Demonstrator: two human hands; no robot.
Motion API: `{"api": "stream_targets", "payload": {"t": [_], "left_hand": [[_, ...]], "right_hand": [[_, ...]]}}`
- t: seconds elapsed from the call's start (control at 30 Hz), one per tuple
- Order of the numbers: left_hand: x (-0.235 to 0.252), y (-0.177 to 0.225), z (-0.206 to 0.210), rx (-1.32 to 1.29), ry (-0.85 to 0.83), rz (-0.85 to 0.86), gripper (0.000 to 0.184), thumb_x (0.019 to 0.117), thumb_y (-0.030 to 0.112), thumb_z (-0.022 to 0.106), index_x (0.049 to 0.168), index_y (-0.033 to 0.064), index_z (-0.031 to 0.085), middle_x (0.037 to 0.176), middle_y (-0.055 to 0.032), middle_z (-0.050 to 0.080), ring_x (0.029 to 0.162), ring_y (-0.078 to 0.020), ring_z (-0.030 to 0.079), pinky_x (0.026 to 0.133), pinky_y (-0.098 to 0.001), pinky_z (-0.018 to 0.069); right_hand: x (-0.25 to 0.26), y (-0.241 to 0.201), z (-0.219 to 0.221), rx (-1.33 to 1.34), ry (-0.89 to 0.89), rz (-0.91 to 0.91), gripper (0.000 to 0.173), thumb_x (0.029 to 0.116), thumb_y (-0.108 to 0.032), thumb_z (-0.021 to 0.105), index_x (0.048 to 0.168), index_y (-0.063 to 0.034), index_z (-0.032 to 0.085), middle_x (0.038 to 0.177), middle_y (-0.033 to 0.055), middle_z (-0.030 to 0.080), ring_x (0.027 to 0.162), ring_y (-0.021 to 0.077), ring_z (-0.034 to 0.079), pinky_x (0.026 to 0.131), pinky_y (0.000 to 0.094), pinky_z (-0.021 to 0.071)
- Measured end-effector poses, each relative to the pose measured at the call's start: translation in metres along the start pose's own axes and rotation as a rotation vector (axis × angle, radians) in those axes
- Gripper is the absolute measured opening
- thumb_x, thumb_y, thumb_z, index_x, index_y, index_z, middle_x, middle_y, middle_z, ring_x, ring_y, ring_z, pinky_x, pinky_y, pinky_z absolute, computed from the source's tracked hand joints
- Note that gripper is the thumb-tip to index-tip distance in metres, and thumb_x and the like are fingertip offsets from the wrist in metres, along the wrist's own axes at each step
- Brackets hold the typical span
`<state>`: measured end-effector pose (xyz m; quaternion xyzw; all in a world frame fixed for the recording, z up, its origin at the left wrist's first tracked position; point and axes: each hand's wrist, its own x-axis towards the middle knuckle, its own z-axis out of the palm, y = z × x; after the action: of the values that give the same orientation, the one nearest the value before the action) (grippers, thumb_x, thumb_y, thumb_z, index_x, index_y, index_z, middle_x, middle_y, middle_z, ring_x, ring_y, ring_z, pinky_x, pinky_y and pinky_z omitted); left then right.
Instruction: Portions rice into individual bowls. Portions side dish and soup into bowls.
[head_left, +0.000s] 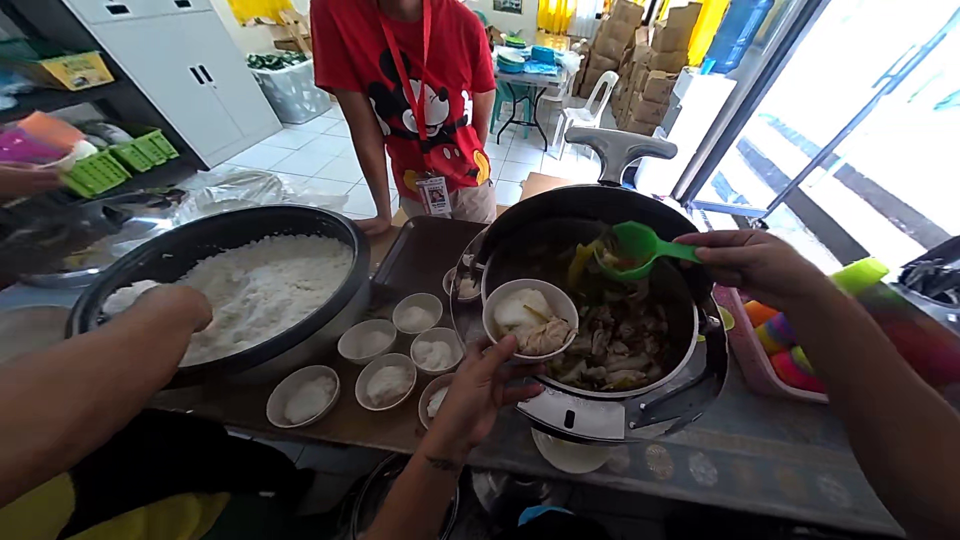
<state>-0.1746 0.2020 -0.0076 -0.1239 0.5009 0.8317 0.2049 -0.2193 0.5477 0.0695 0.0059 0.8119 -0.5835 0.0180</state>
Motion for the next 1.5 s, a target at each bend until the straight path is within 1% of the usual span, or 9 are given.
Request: {"api": "stream_targets", "payload": {"t": [0.17,0.37,0.5,0.63,0.73,0.87,1.03,1.33,1.5], "left_hand": [[-0.002,0.002,-0.01,0.009,0.073,0.033,0.03,0.1102,0.018,0.042,0.137,0.0054,0.036,0.101,-0.0138,0.067,0.079,-0.0225,0.073,0.063,-0.0319,0.0622],[-0.004,0.002,-0.015,0.004,0.097,0.061,0.026,0.1103,0.018,0.04,0.133,0.0068,0.039,0.102,-0.0127,0.067,0.079,-0.0219,0.073,0.062,-0.031,0.0624],[-0.005,-0.001,-0.008,0.027,0.067,0.054,0.026,0.1107,0.018,0.038,0.134,0.0073,0.037,0.102,-0.0122,0.067,0.08,-0.0213,0.073,0.062,-0.031,0.0622],[-0.004,-0.007,-0.001,0.036,0.032,0.018,0.028,0.1101,0.017,0.041,0.136,0.0069,0.037,0.102,-0.0129,0.067,0.079,-0.0225,0.073,0.062,-0.0323,0.0623],[-0.004,-0.01,0.001,0.032,0.011,-0.002,0.029,0.1098,0.017,0.042,0.137,0.0066,0.036,0.103,-0.0136,0.066,0.08,-0.0232,0.073,0.063,-0.0328,0.0625],[-0.005,-0.01,0.001,0.027,0.021,-0.007,0.029,0.1098,0.016,0.042,0.137,0.0069,0.036,0.103,-0.0139,0.066,0.079,-0.0235,0.073,0.062,-0.0327,0.0626],[-0.008,-0.007,-0.004,0.025,0.041,0.015,0.028,0.1099,0.017,0.042,0.136,0.0071,0.037,0.101,-0.0137,0.067,0.079,-0.023,0.074,0.062,-0.0319,0.0624],[-0.022,0.011,-0.03,-0.001,0.119,0.146,0.022,0.111,0.017,0.037,0.129,0.0083,0.044,0.097,-0.0116,0.07,0.079,-0.0203,0.074,0.061,-0.0289,0.0621],[-0.035,0.017,-0.053,0.02,0.18,0.234,0.024,0.1111,0.019,0.034,0.128,0.0083,0.048,0.101,-0.01,0.072,0.082,-0.0187,0.075,0.064,-0.0288,0.0627]], "right_hand": [[0.01,0.07,0.013,-0.249,-0.004,0.196,0.023,0.1054,-0.007,0.054,0.123,-0.0031,0.068,0.094,0.0034,0.067,0.064,0.0017,0.047,0.058,0.0209,0.0396],[-0.024,0.047,-0.015,-0.555,0.045,0.034,0.025,0.1059,-0.004,0.053,0.125,-0.0008,0.069,0.11,0.0175,0.071,0.089,0.0221,0.064,0.082,0.0452,0.051],[-0.04,0.033,-0.02,-0.544,0.166,-0.04,0.024,0.1049,-0.004,0.054,0.123,-0.0024,0.07,0.101,0.0107,0.071,0.079,0.0124,0.059,0.074,0.0351,0.0495],[-0.039,0.037,-0.018,-0.521,0.167,-0.029,0.025,0.1042,-0.002,0.055,0.124,-0.0008,0.07,0.113,0.0148,0.072,0.094,0.0179,0.065,0.086,0.0412,0.0521],[-0.039,0.04,-0.018,-0.386,0.188,0.033,0.024,0.1044,-0.002,0.053,0.123,-0.0015,0.069,0.095,0.0036,0.068,0.066,0.0015,0.047,0.061,0.0216,0.0398],[-0.042,0.045,-0.014,-0.301,0.188,0.039,0.025,0.1043,-0.001,0.052,0.123,-0.0004,0.068,0.09,0.0009,0.067,0.062,-0.0019,0.045,0.057,0.0168,0.0379],[-0.035,0.063,-0.011,-0.538,0.166,0.008,0.025,0.1046,-0.002,0.055,0.124,0.0007,0.07,0.116,0.02,0.071,0.103,0.0273,0.066,0.093,0.0488,0.0497],[-0.032,0.044,0.018,-0.89,0.226,-0.164,0.028,0.1042,-0.004,0.055,0.125,-0.0057,0.072,0.116,0.0211,0.071,0.108,0.0441,0.067,0.092,0.0694,0.0472],[-0.024,0.026,0.097,-0.949,-0.114,-0.358,0.026,0.0989,-0.003,0.059,0.118,-0.0076,0.076,0.109,0.017,0.073,0.097,0.0393,0.071,0.081,0.0644,0.0543]]}}
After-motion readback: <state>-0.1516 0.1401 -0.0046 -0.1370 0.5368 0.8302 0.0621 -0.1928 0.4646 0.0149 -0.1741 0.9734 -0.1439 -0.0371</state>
